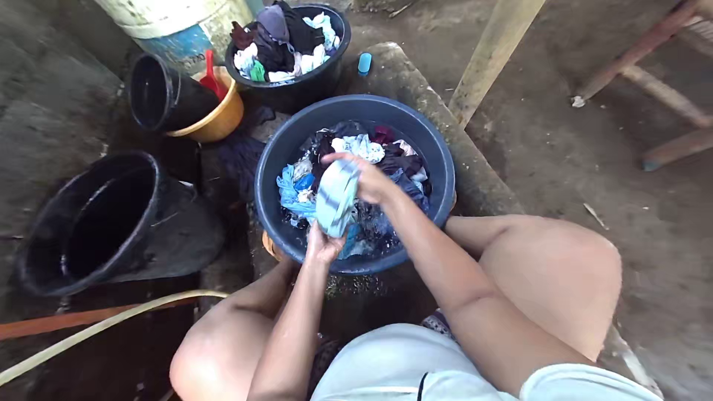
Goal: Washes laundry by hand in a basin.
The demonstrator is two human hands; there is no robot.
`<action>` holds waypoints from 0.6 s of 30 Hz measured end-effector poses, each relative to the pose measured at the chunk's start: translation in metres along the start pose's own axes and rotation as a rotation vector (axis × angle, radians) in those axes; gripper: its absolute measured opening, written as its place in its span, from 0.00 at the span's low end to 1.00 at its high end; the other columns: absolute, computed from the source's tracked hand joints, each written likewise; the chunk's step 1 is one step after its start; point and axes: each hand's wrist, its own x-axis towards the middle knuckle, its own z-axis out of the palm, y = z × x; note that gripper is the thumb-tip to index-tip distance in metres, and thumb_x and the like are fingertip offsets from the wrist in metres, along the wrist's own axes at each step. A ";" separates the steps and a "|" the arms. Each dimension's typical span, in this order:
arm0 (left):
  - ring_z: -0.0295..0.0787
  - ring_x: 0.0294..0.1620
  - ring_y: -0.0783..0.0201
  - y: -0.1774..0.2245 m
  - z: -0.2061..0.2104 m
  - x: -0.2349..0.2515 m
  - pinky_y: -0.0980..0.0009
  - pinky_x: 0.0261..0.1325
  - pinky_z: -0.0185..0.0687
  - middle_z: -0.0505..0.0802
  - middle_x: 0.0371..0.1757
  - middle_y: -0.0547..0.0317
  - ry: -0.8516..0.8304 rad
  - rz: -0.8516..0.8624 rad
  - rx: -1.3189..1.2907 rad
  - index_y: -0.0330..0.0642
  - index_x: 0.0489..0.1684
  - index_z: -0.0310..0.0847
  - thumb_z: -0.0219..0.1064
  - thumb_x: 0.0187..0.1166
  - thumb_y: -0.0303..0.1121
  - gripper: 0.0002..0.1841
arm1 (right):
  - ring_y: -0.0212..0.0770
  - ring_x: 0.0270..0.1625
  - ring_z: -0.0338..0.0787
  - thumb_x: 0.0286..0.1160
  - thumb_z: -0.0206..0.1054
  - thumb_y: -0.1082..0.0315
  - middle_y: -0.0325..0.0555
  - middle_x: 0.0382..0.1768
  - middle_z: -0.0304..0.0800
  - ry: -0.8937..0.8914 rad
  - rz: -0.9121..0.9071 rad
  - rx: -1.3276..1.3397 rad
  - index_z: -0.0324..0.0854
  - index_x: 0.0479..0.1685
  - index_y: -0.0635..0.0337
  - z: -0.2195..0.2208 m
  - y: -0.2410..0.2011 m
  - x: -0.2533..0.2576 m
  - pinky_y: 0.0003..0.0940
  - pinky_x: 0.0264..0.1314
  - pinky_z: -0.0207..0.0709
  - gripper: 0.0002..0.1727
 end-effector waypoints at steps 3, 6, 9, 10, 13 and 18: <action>0.92 0.49 0.53 -0.003 0.032 -0.010 0.58 0.44 0.90 0.91 0.51 0.47 -0.098 0.037 -0.082 0.45 0.60 0.76 0.41 0.91 0.54 0.25 | 0.35 0.48 0.88 0.94 0.44 0.56 0.41 0.50 0.89 0.408 0.240 0.225 0.76 0.70 0.52 -0.035 0.044 0.000 0.39 0.50 0.86 0.20; 0.91 0.52 0.53 -0.003 0.063 -0.005 0.52 0.50 0.89 0.91 0.51 0.49 -0.235 0.060 -0.134 0.46 0.60 0.75 0.38 0.89 0.59 0.29 | 0.39 0.46 0.89 0.96 0.37 0.50 0.43 0.45 0.89 0.417 0.376 0.468 0.75 0.64 0.54 -0.021 0.093 -0.035 0.40 0.46 0.86 0.25; 0.93 0.49 0.55 -0.003 0.083 0.007 0.54 0.48 0.91 0.93 0.48 0.51 -0.367 0.075 -0.146 0.46 0.57 0.77 0.36 0.90 0.59 0.30 | 0.43 0.52 0.92 0.79 0.39 0.23 0.46 0.50 0.93 0.359 0.189 0.700 0.76 0.67 0.54 0.001 0.084 -0.048 0.44 0.51 0.88 0.44; 0.94 0.49 0.55 -0.004 0.084 0.010 0.55 0.46 0.92 0.94 0.47 0.51 -0.393 0.075 -0.130 0.46 0.56 0.78 0.35 0.90 0.60 0.30 | 0.43 0.54 0.93 0.63 0.51 0.15 0.46 0.52 0.94 0.404 0.100 0.758 0.76 0.69 0.54 0.004 0.078 -0.042 0.44 0.54 0.88 0.53; 0.94 0.47 0.55 -0.010 0.071 0.013 0.55 0.42 0.92 0.94 0.48 0.51 -0.313 0.102 0.004 0.48 0.60 0.77 0.33 0.91 0.60 0.31 | 0.43 0.61 0.91 0.84 0.35 0.27 0.45 0.62 0.90 0.600 -0.145 0.794 0.63 0.80 0.50 -0.010 0.053 -0.006 0.44 0.60 0.86 0.42; 0.85 0.64 0.37 -0.014 0.037 0.022 0.38 0.51 0.85 0.79 0.76 0.37 -0.171 0.026 0.284 0.58 0.92 0.46 0.19 0.80 0.76 0.46 | 0.40 0.54 0.93 0.70 0.73 0.45 0.43 0.57 0.94 0.217 -0.171 0.536 0.83 0.47 0.50 -0.032 0.033 0.006 0.38 0.57 0.88 0.20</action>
